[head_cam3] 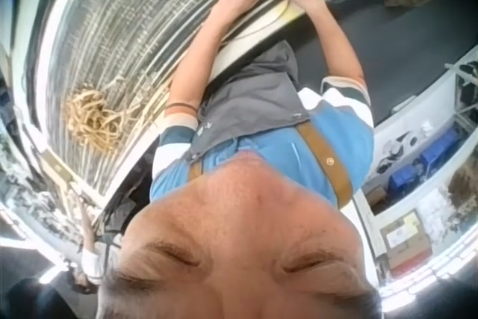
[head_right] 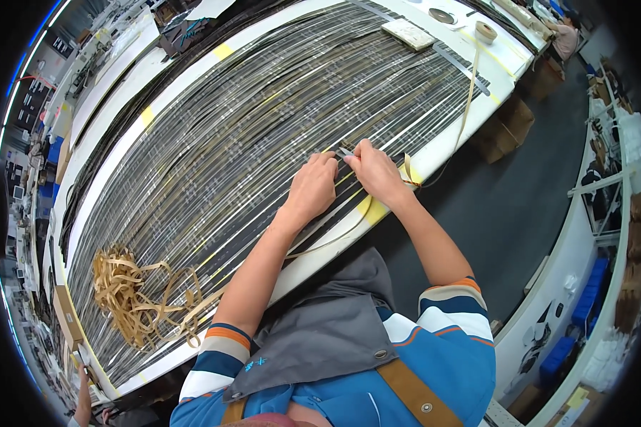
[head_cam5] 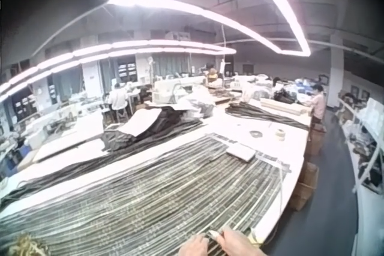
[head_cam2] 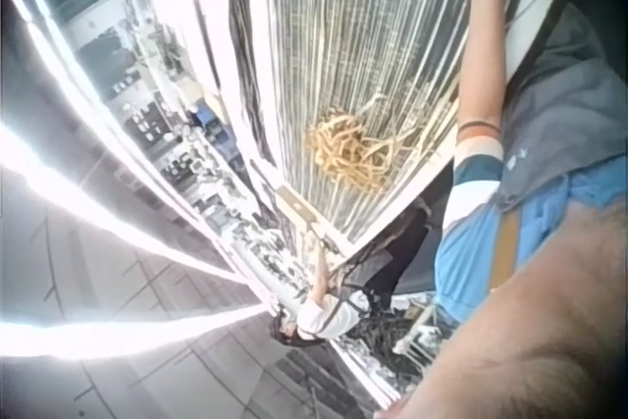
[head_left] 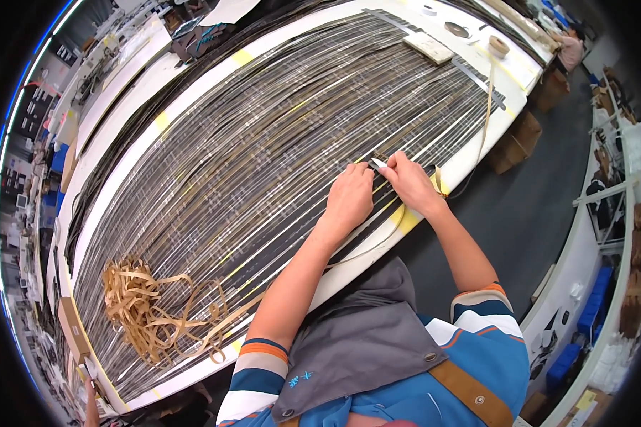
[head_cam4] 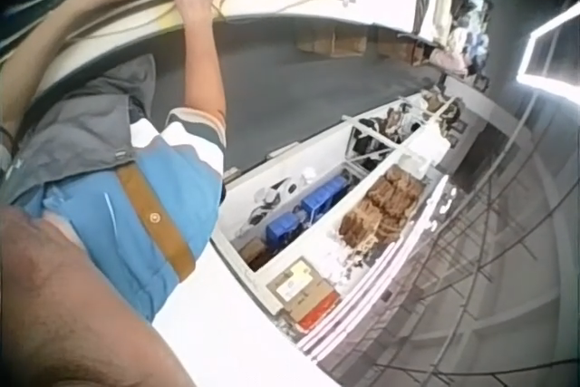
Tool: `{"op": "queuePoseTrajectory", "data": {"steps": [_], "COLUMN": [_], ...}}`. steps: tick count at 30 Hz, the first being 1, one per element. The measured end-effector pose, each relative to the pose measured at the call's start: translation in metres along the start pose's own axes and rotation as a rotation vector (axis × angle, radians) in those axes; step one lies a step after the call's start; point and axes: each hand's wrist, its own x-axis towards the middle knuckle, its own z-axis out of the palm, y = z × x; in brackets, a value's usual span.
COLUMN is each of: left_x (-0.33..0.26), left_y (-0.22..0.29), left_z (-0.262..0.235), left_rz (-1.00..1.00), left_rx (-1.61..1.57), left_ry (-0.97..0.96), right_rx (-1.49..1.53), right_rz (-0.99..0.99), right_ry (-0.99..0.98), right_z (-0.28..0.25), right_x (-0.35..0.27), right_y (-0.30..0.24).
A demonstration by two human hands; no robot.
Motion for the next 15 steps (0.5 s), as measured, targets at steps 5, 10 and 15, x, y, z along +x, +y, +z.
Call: {"op": "queuePoseTrajectory", "data": {"steps": [5,10,15], "left_x": [-0.0016,-0.0006,-0.0006], "left_y": [-0.0026,-0.0025,-0.0013], "left_z": [0.0007,0.0008,-0.0011], "left_rz": [0.018,0.005,0.007], "left_rx": [-0.020,-0.022,-0.018], "left_ry": [0.028,0.008,0.016], "right_rx": [-0.019,-0.106,-0.087], "right_rz": [0.027,0.036,0.034], "right_ry": [-0.013,-0.019,-0.009], "right_z": [-0.0046,-0.0022,0.0003], "right_x": [0.0000,-0.0001,0.0034], "right_y": [-0.0078,-0.0029,-0.0061]}}
